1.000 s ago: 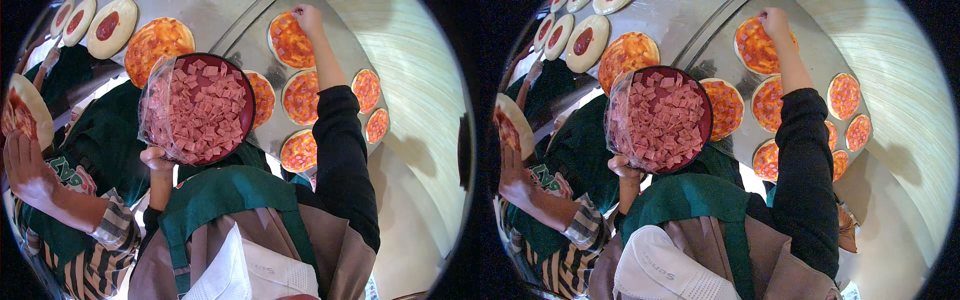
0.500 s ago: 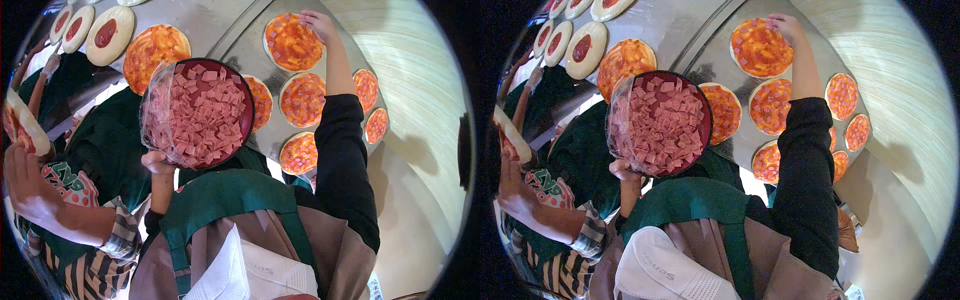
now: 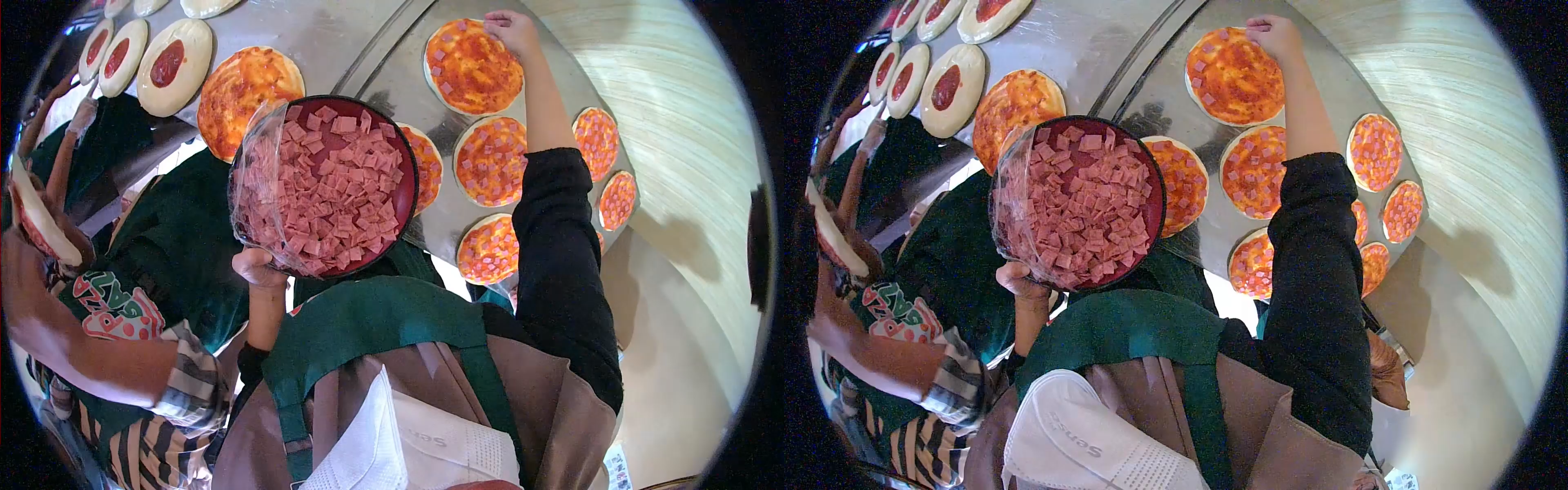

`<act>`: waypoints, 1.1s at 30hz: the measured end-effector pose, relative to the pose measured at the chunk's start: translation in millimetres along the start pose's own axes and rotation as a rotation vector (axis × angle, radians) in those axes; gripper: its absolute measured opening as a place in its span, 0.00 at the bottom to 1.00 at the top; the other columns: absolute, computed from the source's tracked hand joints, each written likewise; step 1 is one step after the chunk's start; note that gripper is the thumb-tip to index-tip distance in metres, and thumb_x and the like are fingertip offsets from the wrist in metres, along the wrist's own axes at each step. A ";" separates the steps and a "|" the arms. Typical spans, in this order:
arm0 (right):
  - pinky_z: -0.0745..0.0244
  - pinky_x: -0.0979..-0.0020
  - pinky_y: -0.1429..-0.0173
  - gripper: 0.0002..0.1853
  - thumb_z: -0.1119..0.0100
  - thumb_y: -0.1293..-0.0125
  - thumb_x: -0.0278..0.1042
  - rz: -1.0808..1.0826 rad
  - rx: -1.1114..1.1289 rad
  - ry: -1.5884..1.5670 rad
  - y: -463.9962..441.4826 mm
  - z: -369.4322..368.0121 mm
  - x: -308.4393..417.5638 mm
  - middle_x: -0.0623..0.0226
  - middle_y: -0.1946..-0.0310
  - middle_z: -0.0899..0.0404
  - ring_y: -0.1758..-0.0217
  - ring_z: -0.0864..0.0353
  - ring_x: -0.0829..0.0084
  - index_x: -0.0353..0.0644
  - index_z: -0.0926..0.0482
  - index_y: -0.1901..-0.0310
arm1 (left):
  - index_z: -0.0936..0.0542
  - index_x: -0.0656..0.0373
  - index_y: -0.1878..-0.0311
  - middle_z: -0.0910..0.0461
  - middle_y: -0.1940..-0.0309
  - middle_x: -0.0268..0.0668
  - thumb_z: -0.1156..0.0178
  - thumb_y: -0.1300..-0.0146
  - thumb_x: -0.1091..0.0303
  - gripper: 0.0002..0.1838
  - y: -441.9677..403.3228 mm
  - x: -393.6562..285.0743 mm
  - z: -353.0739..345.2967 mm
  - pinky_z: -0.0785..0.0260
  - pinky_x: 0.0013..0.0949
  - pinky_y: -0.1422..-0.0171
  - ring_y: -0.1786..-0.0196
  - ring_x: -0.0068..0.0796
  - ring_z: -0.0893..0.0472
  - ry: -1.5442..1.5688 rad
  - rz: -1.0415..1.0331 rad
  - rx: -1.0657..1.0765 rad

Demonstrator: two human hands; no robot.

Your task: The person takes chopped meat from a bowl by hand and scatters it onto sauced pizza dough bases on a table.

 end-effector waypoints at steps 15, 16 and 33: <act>0.28 0.69 0.63 0.10 0.37 0.55 0.36 0.200 -0.130 0.504 0.0 -11.3 16.3 0.61 0.74 0.21 0.71 0.22 0.69 0.43 0.20 0.70 | 0.44 0.67 0.40 0.38 0.43 0.47 0.54 0.77 0.71 0.46 -4.3 6.9 8.3 0.51 0.42 0.33 0.40 0.47 0.39 0.027 0.029 -0.018; 0.28 0.69 0.63 0.10 0.37 0.55 0.36 0.199 -0.130 0.503 -0.8 -12.2 13.6 0.61 0.74 0.21 0.71 0.22 0.69 0.43 0.20 0.70 | 0.44 0.67 0.40 0.38 0.43 0.47 0.54 0.77 0.71 0.46 -4.8 6.7 9.3 0.51 0.42 0.33 0.39 0.47 0.39 0.033 0.031 0.007; 0.28 0.71 0.66 0.12 0.35 0.55 0.39 0.113 -0.266 0.606 12.4 20.6 -2.8 0.64 0.76 0.21 0.72 0.21 0.72 0.45 0.19 0.69 | 0.43 0.65 0.40 0.39 0.41 0.46 0.54 0.76 0.71 0.46 -5.7 9.6 10.3 0.52 0.43 0.33 0.39 0.47 0.41 -0.023 0.025 -0.013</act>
Point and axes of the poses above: each hand's wrist, its own y-axis away from the middle knuckle, its own z-axis out of the back of the hand, x = y × z, the point moved 5 cm from there along -y, towards the middle knuckle
